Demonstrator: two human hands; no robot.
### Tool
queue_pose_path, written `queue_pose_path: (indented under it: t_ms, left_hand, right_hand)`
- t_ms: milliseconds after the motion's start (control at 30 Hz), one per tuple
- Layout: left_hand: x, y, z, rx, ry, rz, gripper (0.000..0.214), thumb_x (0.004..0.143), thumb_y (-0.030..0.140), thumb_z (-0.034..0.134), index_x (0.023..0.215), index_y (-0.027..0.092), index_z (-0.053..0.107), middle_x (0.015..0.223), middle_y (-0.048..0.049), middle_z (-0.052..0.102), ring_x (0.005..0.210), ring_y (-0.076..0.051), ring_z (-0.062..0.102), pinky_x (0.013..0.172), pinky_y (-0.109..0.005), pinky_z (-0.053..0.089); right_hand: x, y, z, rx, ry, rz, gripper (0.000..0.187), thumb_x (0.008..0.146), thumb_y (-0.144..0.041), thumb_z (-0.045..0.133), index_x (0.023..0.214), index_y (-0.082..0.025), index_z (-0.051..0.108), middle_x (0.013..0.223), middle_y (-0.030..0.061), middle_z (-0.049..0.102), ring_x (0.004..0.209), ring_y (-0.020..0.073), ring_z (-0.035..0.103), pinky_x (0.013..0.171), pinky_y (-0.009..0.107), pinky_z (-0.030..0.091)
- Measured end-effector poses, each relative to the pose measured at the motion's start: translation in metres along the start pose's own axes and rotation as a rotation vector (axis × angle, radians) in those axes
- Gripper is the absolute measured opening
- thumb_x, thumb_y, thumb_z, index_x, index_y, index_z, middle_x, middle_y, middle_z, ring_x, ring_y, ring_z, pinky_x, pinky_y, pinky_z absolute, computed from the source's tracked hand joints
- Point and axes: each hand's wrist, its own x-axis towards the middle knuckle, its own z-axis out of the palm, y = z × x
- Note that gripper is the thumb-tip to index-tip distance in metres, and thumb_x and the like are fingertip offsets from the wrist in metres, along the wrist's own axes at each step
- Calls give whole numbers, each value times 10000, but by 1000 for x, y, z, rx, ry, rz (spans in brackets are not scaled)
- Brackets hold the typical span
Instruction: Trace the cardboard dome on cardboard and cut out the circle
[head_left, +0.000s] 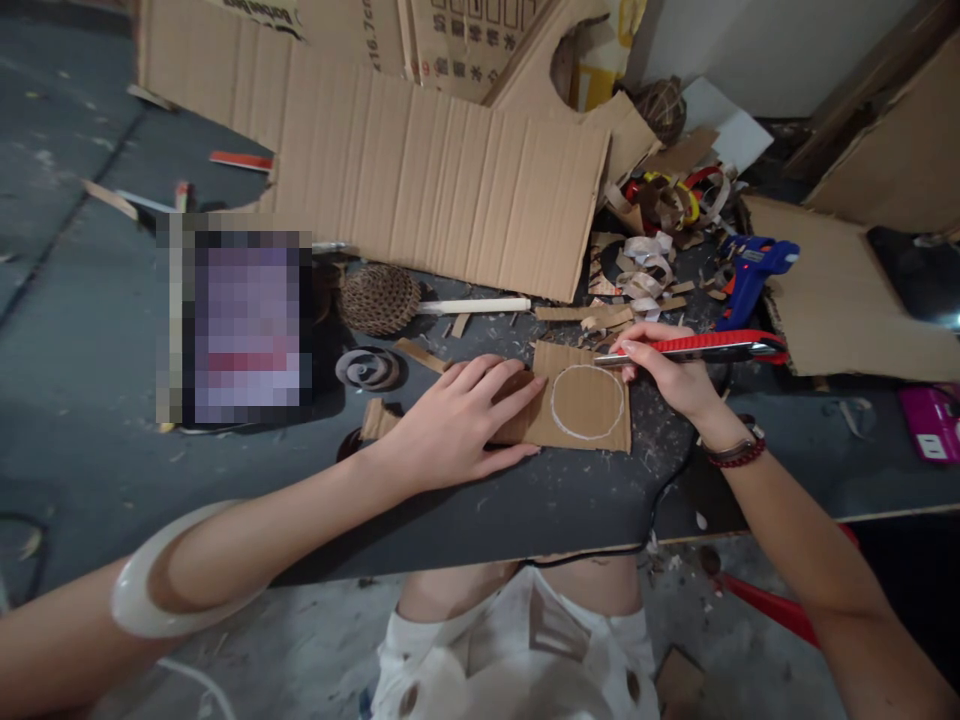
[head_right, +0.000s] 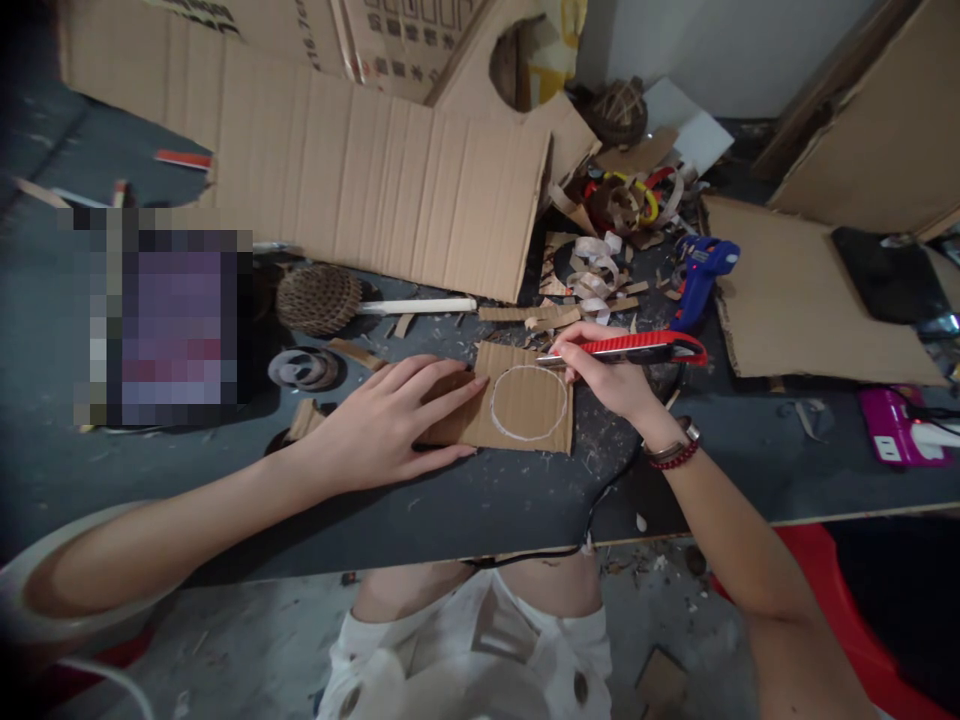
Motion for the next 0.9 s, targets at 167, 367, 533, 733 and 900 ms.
queue_pose_path:
  t_ms: [167, 367, 533, 733, 900]
  left_hand:
    - [0, 0, 0, -2, 5, 4, 640, 917, 560, 449, 1378, 118, 495, 1263, -181, 554, 1157, -340, 498, 920, -488, 505]
    - [1, 1, -1, -1, 3, 6, 633, 918, 551, 455, 1377, 117, 497, 1266, -182, 556, 1159, -339, 500, 917, -484, 507]
    - [1, 0, -1, 7, 9, 8, 637, 918, 560, 450, 1378, 122, 497, 1257, -179, 561, 1148, -337, 505, 909, -483, 512]
    - [1, 0, 1, 10, 17, 9, 640, 915, 557, 459, 1378, 118, 499, 1267, -178, 557, 1155, -337, 507, 924, -483, 510]
    - [1, 0, 0, 9, 16, 8, 642, 915, 559, 457, 1380, 118, 498, 1268, -178, 557, 1157, -337, 507, 922, -485, 512]
  right_hand:
    - [1, 1, 0, 25, 6, 3, 167, 828, -329, 621, 745, -193, 671, 555, -29, 620, 503, 103, 583, 531, 238, 468]
    - [0, 1, 0, 33, 3, 7, 171, 833, -331, 621, 748, -191, 670, 554, -27, 617, 504, 105, 584, 529, 237, 469]
    - [0, 3, -1, 60, 4, 8, 156, 834, -305, 623, 742, -189, 672, 584, -23, 621, 513, 99, 583, 534, 231, 471]
    - [3, 8, -3, 253, 28, 23, 186, 840, -273, 570, 703, -191, 666, 637, -24, 630, 499, 89, 569, 505, 224, 475]
    - [2, 4, 0, 132, 38, 13, 181, 829, -301, 611, 696, -189, 660, 628, -24, 635, 522, 93, 599, 527, 216, 495]
